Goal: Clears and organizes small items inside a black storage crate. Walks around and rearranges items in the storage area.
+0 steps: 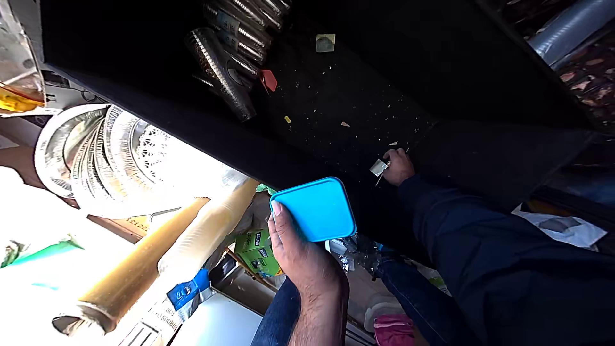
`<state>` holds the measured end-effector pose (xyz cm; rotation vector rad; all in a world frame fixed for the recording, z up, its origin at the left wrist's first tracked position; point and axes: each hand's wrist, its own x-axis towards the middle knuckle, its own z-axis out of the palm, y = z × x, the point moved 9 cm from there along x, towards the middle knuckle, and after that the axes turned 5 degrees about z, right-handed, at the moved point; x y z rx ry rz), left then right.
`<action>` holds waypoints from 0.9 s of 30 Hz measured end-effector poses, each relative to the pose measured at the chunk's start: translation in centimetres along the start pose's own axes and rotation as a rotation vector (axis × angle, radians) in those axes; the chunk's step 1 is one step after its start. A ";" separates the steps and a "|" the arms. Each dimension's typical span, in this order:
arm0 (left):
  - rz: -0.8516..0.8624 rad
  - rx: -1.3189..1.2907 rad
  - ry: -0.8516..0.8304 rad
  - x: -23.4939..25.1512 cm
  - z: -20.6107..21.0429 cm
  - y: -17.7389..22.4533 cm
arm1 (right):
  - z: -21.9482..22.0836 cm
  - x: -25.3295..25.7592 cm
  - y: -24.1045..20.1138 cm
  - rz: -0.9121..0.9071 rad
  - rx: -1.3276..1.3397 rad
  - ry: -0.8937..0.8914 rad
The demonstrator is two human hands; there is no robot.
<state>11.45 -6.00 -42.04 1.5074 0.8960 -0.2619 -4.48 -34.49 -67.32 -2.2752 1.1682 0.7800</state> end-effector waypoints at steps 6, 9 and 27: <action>0.004 -0.007 0.001 -0.4 -0.8 -0.4 | 2.1 0.7 3.4 0.404 0.041 0.095; 0.011 -0.016 -0.005 -0.6 -0.7 -0.4 | 4.3 0.2 3.1 0.562 0.050 0.018; 0.054 -0.027 -0.038 -1.3 -1.3 -0.4 | -4.2 -2.6 -4.5 0.024 0.824 -0.104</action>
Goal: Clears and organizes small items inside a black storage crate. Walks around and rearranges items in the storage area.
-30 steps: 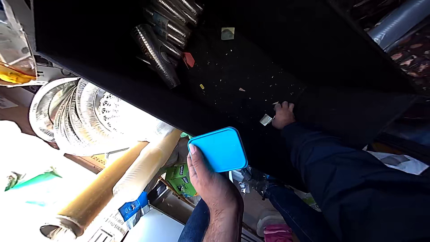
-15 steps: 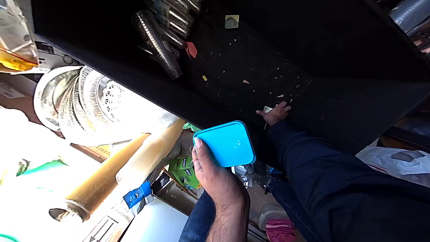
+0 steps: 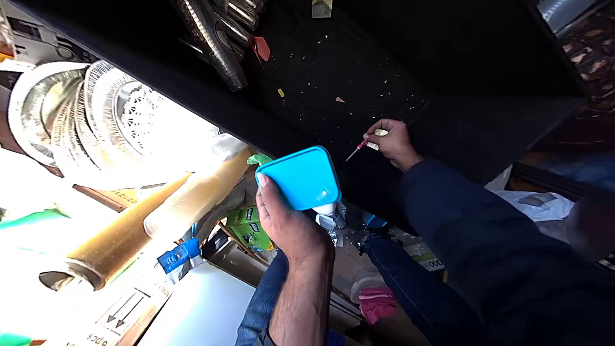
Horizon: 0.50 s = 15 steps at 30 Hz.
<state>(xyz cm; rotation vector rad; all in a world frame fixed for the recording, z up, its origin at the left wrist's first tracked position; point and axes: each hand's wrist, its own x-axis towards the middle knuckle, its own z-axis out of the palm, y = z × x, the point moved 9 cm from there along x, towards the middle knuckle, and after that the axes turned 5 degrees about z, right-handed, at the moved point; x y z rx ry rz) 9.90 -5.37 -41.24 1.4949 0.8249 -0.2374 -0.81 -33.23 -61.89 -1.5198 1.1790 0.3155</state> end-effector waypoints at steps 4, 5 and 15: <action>0.025 -0.002 0.072 0.6 -1.0 1.0 | -0.5 -13.0 -10.4 -0.221 0.426 -0.515; 0.018 -0.017 0.091 0.6 -1.2 1.2 | -0.1 -16.3 -11.0 -0.228 0.412 -0.593; 0.043 -0.053 0.076 0.4 -1.9 1.9 | 11.0 -25.3 0.3 -0.150 -1.016 -0.424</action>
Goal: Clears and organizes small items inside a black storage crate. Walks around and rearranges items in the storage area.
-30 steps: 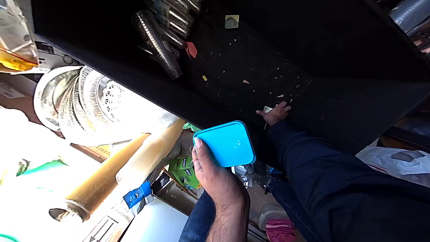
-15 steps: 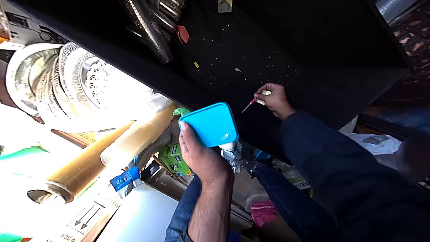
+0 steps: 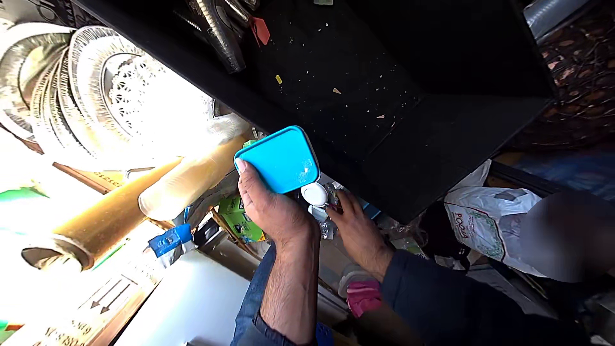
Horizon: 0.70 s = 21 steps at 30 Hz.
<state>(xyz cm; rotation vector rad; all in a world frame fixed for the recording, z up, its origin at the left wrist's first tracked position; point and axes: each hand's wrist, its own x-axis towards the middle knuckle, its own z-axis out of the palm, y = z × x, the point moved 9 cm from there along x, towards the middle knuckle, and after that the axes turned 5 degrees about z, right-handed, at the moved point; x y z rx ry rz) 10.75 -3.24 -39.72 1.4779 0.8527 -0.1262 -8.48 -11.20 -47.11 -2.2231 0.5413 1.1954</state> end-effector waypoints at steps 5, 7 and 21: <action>-0.034 0.021 0.049 0.7 -0.3 0.0 | -11.6 -1.7 -2.7 -0.231 0.413 0.299; -0.030 0.014 0.062 1.1 -0.5 0.1 | -18.7 -0.4 -2.0 -0.335 0.689 0.571; -0.208 -0.110 -0.231 -0.1 -3.8 -1.3 | -29.2 45.4 1.9 0.027 0.066 0.495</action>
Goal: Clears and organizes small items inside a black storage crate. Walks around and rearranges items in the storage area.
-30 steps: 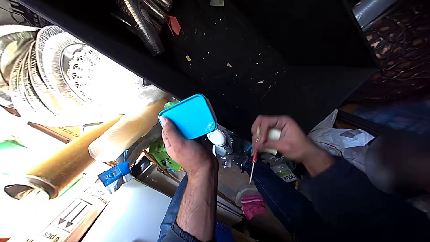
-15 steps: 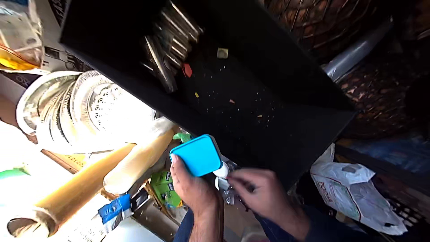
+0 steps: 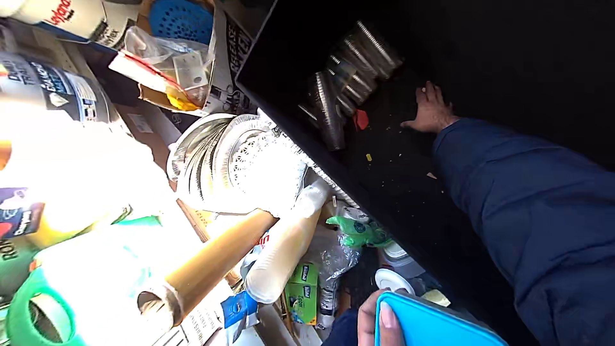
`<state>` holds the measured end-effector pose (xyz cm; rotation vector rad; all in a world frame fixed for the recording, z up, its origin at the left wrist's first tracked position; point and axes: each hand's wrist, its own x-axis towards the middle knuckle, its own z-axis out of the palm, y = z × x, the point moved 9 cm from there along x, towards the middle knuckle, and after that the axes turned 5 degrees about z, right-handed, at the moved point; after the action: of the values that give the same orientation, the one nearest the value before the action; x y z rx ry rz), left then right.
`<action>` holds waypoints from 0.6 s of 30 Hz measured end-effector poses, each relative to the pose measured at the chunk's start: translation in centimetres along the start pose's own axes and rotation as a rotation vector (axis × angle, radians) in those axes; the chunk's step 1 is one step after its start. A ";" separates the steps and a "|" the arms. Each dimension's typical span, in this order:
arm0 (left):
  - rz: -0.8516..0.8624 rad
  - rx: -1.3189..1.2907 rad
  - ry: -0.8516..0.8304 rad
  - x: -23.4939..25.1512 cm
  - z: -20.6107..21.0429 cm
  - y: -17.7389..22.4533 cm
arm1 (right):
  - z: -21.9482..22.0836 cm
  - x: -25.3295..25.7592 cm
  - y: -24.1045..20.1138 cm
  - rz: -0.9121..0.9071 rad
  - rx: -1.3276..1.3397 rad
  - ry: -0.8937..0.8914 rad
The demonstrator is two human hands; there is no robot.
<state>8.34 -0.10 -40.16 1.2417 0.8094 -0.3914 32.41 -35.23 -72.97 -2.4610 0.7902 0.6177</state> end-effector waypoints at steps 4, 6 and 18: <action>-0.027 -0.018 0.044 0.2 -0.8 0.2 | 3.5 -3.9 -4.5 -0.028 0.177 0.097; -0.022 -0.037 0.037 0.1 -0.6 0.2 | 5.7 -4.8 -8.1 -0.092 0.185 0.048; -0.090 -0.024 0.084 0.0 -0.5 0.4 | 10.1 -10.0 -6.9 -0.433 -0.225 0.003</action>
<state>8.44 0.48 -40.00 1.2085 0.9416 -0.4031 26.74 -20.48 -73.29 -2.7159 0.1767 0.5606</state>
